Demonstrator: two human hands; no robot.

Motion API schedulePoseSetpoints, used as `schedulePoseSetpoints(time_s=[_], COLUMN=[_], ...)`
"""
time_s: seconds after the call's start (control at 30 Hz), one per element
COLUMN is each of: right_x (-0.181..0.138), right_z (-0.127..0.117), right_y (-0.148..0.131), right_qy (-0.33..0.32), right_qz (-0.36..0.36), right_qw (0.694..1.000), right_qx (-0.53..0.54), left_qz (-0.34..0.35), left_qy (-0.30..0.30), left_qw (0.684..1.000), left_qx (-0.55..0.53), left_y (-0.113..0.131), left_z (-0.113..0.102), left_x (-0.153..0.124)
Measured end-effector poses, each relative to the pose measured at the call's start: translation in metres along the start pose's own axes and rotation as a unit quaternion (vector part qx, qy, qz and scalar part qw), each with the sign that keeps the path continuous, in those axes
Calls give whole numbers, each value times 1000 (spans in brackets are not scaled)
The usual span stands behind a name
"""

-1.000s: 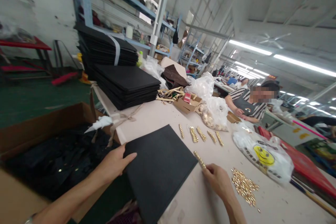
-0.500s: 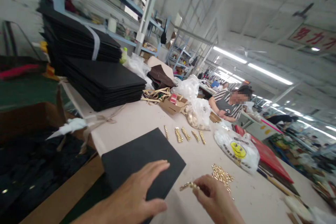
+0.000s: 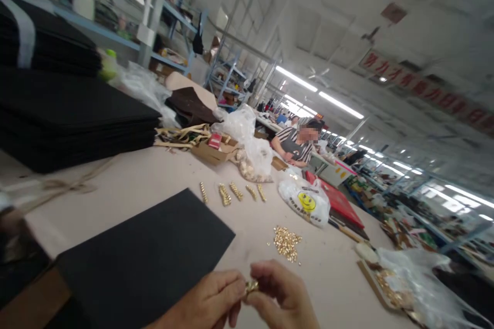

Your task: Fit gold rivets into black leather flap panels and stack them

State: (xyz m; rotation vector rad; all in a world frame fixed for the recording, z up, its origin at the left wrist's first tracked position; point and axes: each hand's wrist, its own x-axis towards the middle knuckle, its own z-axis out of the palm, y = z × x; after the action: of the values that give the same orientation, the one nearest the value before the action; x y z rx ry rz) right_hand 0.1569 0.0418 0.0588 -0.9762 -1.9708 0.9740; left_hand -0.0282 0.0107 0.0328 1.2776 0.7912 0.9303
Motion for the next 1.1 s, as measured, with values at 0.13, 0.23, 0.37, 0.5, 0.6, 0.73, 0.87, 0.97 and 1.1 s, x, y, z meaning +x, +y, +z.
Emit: schedulePoseSetpoints(time_s=[0.13, 0.23, 0.37, 0.5, 0.6, 0.73, 0.87, 0.97, 1.1], right_x=[-12, -14, -8, -2, 1, 6, 12, 13, 11], right_z=[9, 12, 13, 17, 23, 29, 34, 39, 49], right_y=[-6, -7, -9, -8, -7, -11, -14, -11, -4], right_qy=[51, 27, -26, -58, -90, -95, -108, -116, -94], right_qz=[59, 60, 24, 6, -33, -133, -194, -226, -260], right_qw=[993, 996, 999, 998, 994, 979, 958, 943, 926], right_qx=[88, 56, 0, -30, -61, -124, -181, -216, -258], left_qz=[23, 58, 65, 43, 67, 46, 17, 9, 1], left_qy=[64, 93, 124, 119, 106, 118, 113, 109, 104], left_qw=[996, 978, 939, 920, 908, 881, 851, 829, 820], left_qx=[62, 179, 314, 371, 401, 455, 512, 548, 562], left_y=[14, 22, 27, 25, 22, 18, 21, 24, 25], left_z=[-1, -3, -6, -12, -16, -21, -23, -22, -24], left_x=[-16, -25, -33, -40, -44, -47, -51, -54, -59])
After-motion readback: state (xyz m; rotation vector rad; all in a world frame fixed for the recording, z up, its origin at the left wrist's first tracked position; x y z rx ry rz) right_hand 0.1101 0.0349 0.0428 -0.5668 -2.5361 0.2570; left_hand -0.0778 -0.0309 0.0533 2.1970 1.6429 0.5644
